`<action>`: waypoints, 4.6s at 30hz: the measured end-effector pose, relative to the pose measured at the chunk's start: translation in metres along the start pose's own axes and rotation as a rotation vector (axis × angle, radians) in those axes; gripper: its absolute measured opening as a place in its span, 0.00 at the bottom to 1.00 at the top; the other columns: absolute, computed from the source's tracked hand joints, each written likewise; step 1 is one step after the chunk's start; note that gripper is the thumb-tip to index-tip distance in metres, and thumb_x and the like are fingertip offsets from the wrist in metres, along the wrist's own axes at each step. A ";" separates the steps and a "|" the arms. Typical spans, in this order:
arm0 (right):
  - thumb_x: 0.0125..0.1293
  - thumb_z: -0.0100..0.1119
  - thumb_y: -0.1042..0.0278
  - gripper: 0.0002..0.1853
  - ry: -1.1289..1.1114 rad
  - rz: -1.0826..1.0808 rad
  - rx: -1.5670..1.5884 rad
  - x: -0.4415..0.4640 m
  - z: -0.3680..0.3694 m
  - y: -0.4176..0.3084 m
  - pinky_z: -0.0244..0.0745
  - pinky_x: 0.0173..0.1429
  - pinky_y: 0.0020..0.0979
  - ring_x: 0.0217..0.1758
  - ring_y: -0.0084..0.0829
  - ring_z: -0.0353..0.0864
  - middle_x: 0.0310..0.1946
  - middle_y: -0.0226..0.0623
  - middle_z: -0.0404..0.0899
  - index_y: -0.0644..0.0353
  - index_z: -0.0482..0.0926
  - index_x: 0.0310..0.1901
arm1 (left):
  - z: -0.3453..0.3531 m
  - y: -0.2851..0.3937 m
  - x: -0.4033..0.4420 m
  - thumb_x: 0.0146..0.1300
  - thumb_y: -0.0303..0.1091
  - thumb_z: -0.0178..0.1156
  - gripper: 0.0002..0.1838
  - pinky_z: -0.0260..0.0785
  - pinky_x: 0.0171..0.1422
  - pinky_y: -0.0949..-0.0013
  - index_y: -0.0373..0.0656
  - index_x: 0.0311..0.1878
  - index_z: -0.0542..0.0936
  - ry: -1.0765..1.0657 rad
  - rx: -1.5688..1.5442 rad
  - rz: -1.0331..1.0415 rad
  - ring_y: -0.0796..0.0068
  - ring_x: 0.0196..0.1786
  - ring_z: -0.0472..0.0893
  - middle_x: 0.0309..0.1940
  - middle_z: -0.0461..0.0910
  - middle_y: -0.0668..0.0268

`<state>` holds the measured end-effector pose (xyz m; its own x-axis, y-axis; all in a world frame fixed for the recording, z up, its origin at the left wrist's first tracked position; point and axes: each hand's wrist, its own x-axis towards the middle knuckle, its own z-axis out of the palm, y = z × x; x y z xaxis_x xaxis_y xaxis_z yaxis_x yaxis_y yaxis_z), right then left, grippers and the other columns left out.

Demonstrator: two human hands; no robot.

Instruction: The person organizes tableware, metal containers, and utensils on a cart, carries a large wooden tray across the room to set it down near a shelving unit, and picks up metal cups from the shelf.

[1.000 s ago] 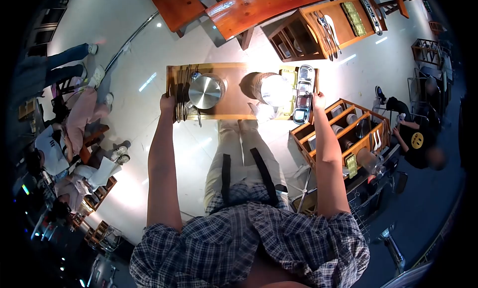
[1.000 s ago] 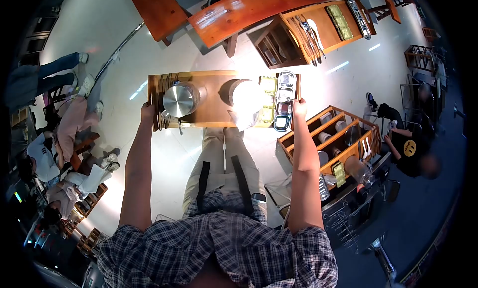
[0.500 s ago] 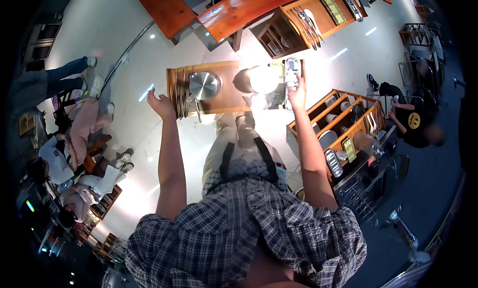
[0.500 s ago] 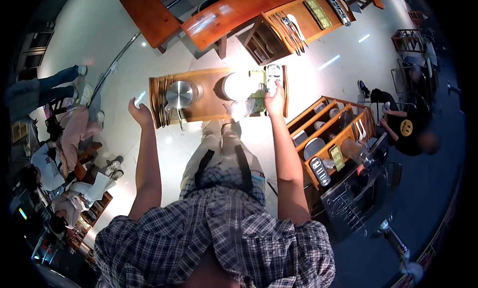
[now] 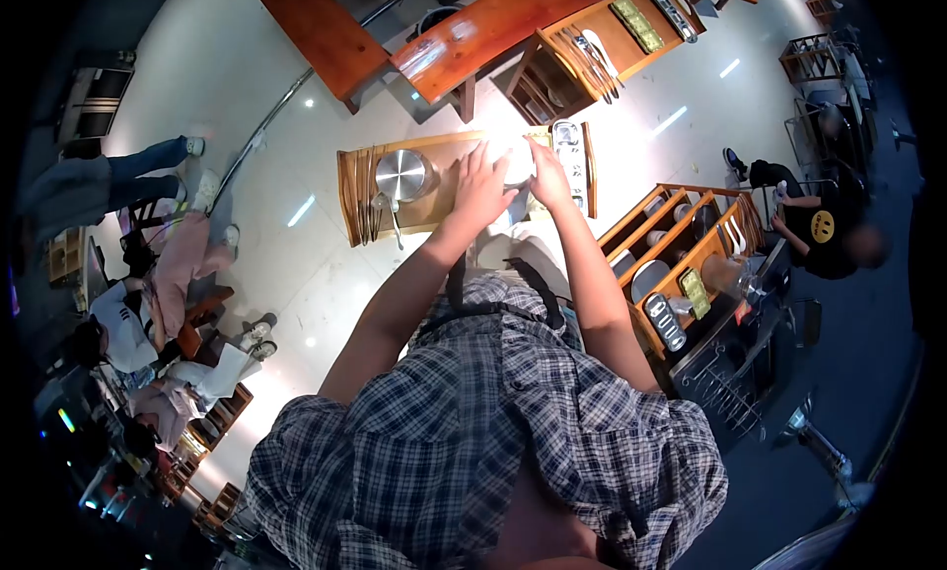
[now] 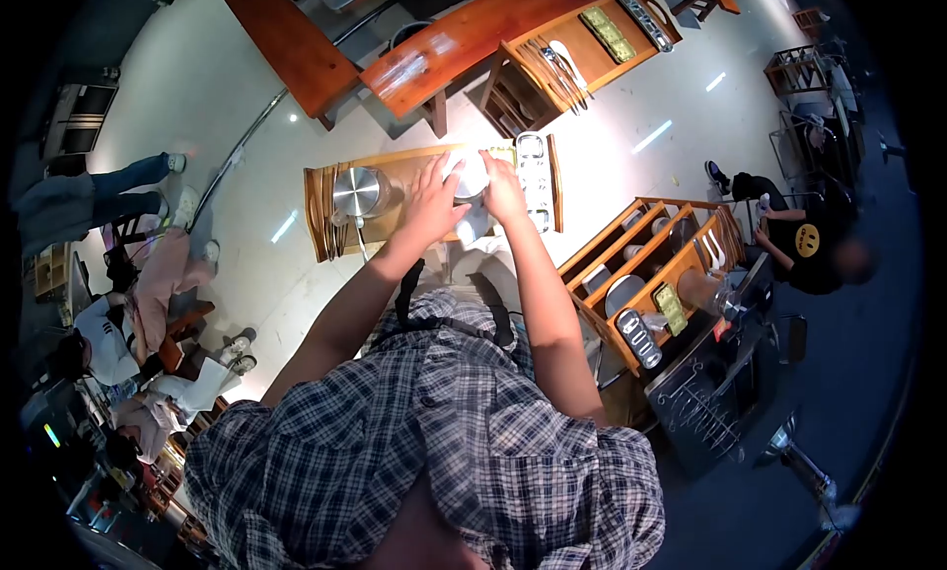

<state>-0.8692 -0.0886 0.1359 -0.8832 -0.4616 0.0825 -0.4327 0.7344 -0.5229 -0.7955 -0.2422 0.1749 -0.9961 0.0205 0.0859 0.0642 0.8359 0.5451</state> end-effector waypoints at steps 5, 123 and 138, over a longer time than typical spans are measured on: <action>0.53 0.49 0.75 0.20 -0.175 -0.064 -0.041 0.006 0.019 0.027 0.67 0.56 0.40 0.51 0.47 0.71 0.43 0.49 0.74 0.62 0.71 0.51 | 0.033 0.002 0.019 0.37 0.42 0.71 0.44 0.61 0.59 0.56 0.51 0.63 0.64 0.023 0.057 -0.157 0.57 0.57 0.66 0.62 0.60 0.59; 0.62 0.51 0.70 0.09 -0.673 -0.433 0.303 0.250 -0.216 0.331 0.72 0.44 0.38 0.42 0.44 0.76 0.39 0.45 0.76 0.59 0.74 0.44 | 0.188 0.233 0.280 0.52 0.30 0.56 0.22 0.50 0.68 0.49 0.45 0.54 0.73 0.481 0.057 -1.088 0.57 0.64 0.63 0.60 0.66 0.57; 0.58 0.51 0.73 0.12 -0.926 -0.685 0.252 0.073 -0.039 0.174 0.72 0.47 0.37 0.43 0.46 0.75 0.41 0.45 0.75 0.61 0.74 0.44 | 0.238 0.134 0.032 0.50 0.30 0.58 0.22 0.49 0.68 0.44 0.54 0.52 0.76 0.317 0.026 -1.404 0.56 0.68 0.57 0.66 0.57 0.57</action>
<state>-1.0160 0.0250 0.0840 0.0325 -0.9828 -0.1820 -0.6264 0.1219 -0.7699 -0.8328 0.0012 0.0518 -0.1780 -0.9309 -0.3190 -0.9453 0.0717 0.3182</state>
